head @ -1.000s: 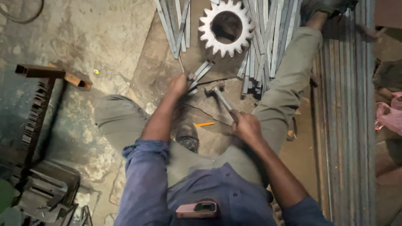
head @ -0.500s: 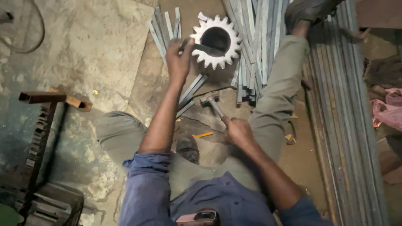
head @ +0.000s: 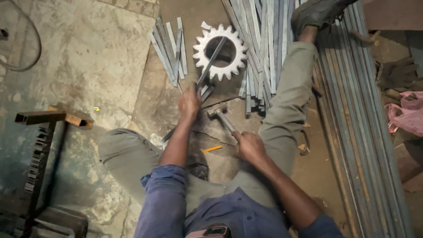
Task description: The person sits on the floor and repeatedly hammers metal rods into the slots of a large metal gear. They pick up rods from a pile, position them, and strike them with a hammer. Towards the end, the person stands up and moves to a different area to pick up a metal bar.
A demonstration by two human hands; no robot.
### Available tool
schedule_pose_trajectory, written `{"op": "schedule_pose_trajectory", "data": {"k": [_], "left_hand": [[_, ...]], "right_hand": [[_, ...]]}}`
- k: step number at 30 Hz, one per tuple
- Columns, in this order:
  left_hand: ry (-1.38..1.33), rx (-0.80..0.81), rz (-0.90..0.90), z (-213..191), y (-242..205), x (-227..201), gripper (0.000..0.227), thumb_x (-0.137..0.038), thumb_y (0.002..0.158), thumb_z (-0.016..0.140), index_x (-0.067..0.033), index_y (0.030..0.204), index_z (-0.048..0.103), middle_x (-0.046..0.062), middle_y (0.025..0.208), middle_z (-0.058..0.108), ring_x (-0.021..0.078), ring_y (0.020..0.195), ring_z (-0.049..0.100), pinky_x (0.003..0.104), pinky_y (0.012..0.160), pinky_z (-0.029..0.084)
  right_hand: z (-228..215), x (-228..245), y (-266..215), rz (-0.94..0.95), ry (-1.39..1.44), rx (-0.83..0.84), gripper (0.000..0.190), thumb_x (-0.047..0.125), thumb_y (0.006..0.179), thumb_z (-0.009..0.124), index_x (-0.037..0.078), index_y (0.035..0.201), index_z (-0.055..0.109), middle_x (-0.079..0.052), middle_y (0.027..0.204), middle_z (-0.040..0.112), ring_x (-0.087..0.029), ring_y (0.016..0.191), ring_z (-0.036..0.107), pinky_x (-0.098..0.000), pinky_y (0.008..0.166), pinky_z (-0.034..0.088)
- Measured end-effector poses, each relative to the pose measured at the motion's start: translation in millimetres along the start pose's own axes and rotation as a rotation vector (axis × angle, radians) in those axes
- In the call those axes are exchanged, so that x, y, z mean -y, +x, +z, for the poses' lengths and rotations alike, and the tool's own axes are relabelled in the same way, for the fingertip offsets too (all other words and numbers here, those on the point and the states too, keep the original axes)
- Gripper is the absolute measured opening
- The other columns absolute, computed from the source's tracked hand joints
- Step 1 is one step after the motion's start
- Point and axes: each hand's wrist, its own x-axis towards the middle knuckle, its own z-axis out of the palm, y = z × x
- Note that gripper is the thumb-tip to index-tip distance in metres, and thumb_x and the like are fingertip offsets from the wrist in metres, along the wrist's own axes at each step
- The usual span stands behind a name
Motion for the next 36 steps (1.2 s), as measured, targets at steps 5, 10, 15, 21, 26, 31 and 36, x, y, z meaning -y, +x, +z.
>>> {"op": "schedule_pose_trajectory", "data": {"k": [5,10,15,21,26,31,36], "left_hand": [[0.043,0.078,-0.103,10.1,2.3,-8.6,0.023,-0.029,0.093,0.068,-0.0116,0.109,0.07,0.019,0.088,0.075,0.0418,0.077,0.071,0.054,0.068,0.055],[-0.788,0.332,-0.501,19.1,12.6,-31.8,0.031,-0.03,0.099,0.062,-0.0039,0.11,0.074,0.019,0.086,0.079,0.0239,0.061,0.073,0.037,0.058,0.055],[-1.657,0.594,-0.724,-10.3,43.3,-75.1,0.033,-0.028,0.102,0.054,-0.0005,0.114,0.066,0.016,0.1,0.079,0.0189,0.061,0.069,0.03,0.055,0.052],[-1.863,0.613,-0.751,-5.3,77.3,-104.8,0.029,-0.032,0.105,0.056,-0.0046,0.112,0.061,0.014,0.096,0.075,0.0191,0.067,0.068,0.038,0.069,0.059],[-1.9,0.622,-0.726,-2.6,85.4,-110.2,0.028,-0.033,0.105,0.055,-0.0062,0.112,0.061,0.014,0.094,0.075,0.0199,0.069,0.068,0.039,0.071,0.059],[-1.9,0.653,-0.765,6.2,83.3,-97.6,0.028,-0.034,0.102,0.057,-0.0073,0.108,0.061,0.014,0.09,0.075,0.0217,0.068,0.069,0.04,0.071,0.06],[-1.627,0.695,-0.902,31.1,70.8,-58.0,0.032,-0.04,0.104,0.057,-0.0075,0.103,0.058,0.013,0.088,0.075,0.0189,0.062,0.067,0.038,0.063,0.059]], "right_hand": [[-0.7,-0.6,-0.8,0.001,0.005,0.002,0.044,0.01,0.074,0.062,0.015,0.117,0.07,-0.019,0.083,0.069,-0.039,0.078,0.068,-0.0527,0.072,0.054],[0.5,0.7,0.2,-0.002,0.001,-0.004,0.043,0.01,0.074,0.063,0.015,0.117,0.069,-0.019,0.083,0.069,-0.04,0.077,0.068,-0.0538,0.07,0.054],[-6.4,6.3,0.6,0.103,0.029,0.09,0.05,0.012,0.074,0.065,0.017,0.124,0.066,-0.02,0.095,0.069,-0.042,0.084,0.069,-0.0532,0.075,0.055],[3.1,-1.6,-4.0,0.175,0.244,0.083,0.056,0.011,0.076,0.068,0.02,0.131,0.062,-0.017,0.112,0.071,-0.039,0.101,0.068,-0.0483,0.087,0.055],[30.4,-17.0,-16.7,0.181,0.756,0.048,0.067,0.007,0.075,0.071,0.017,0.14,0.055,-0.016,0.122,0.066,-0.037,0.107,0.065,-0.0419,0.088,0.055],[77.9,-24.5,-4.6,1.052,1.699,0.34,0.049,0.018,0.089,0.063,0.029,0.134,0.046,-0.004,0.098,0.072,-0.033,0.078,0.07,-0.0408,0.054,0.052],[120.3,-24.4,-0.1,1.015,1.653,0.395,0.038,0.048,0.104,0.055,0.014,0.118,0.058,0.0,0.063,0.048,-0.014,0.041,0.043,-0.0307,0.032,0.033]]}}
